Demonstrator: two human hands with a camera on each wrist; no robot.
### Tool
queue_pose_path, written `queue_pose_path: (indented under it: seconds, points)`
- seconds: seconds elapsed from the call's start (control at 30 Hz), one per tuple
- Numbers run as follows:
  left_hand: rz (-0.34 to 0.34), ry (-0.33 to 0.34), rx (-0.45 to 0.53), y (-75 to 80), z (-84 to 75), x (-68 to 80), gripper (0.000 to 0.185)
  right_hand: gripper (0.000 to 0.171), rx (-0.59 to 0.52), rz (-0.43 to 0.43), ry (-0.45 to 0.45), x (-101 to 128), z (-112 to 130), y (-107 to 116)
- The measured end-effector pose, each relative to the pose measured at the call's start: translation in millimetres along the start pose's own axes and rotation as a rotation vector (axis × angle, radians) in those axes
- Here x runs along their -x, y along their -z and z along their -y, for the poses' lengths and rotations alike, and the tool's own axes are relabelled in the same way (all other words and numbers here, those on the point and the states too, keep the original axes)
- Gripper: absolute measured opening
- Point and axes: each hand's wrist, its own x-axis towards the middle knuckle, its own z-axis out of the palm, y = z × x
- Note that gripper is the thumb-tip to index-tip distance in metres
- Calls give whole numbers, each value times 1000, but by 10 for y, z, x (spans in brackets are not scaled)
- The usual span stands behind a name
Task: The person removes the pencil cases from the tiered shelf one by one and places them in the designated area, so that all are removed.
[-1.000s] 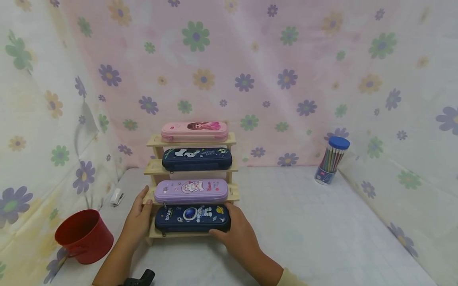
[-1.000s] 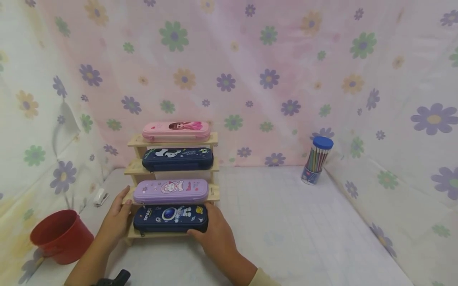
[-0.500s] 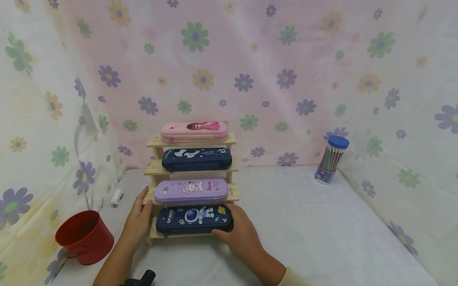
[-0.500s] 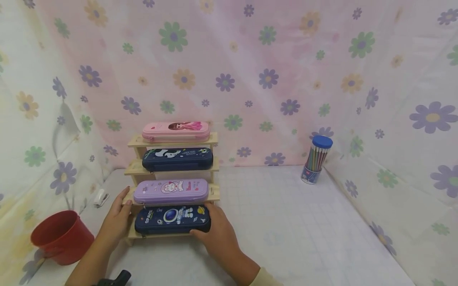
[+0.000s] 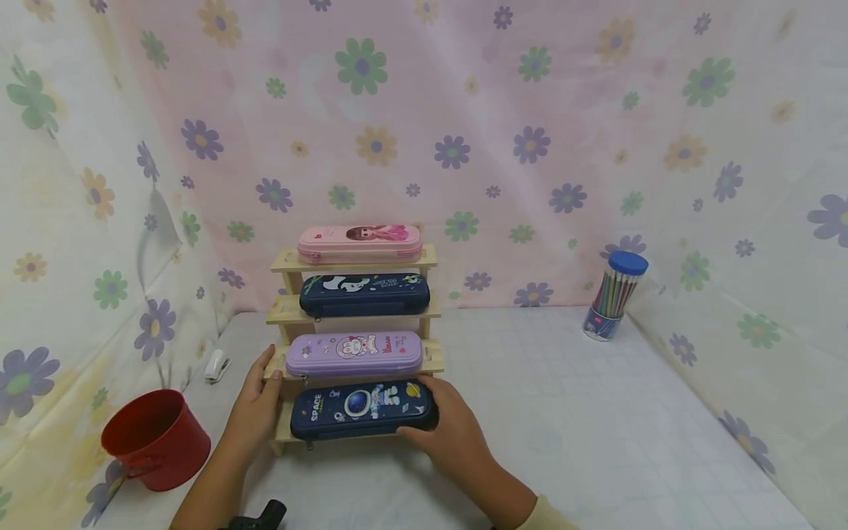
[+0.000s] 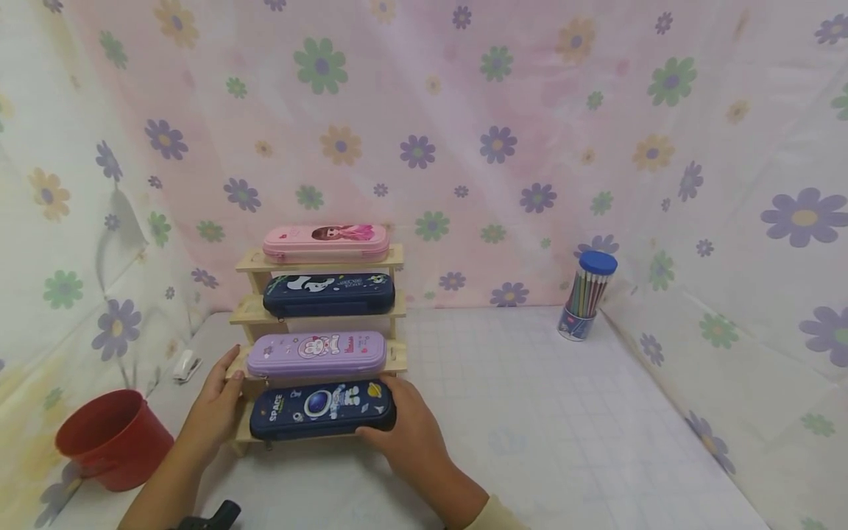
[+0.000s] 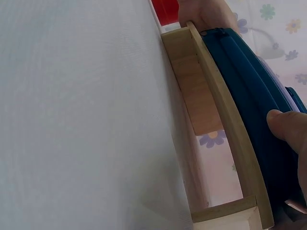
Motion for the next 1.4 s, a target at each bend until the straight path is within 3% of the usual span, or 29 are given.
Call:
queue_pose_path:
  seconds: [0.37, 0.7, 1.0, 1.4]
  points:
    - [17, -6, 23, 17, 16, 2, 68, 91, -31, -34, 13, 14, -37, 39]
    - [25, 33, 28, 54, 17, 1, 69, 88, -89, -57, 55, 52, 82, 129]
    - [7, 24, 40, 35, 6, 16, 65, 89, -169, -28, -9, 75, 208, 292]
    - [-13, -13, 31, -6, 7, 16, 65, 89, -198, -98, 50, 68, 47, 541]
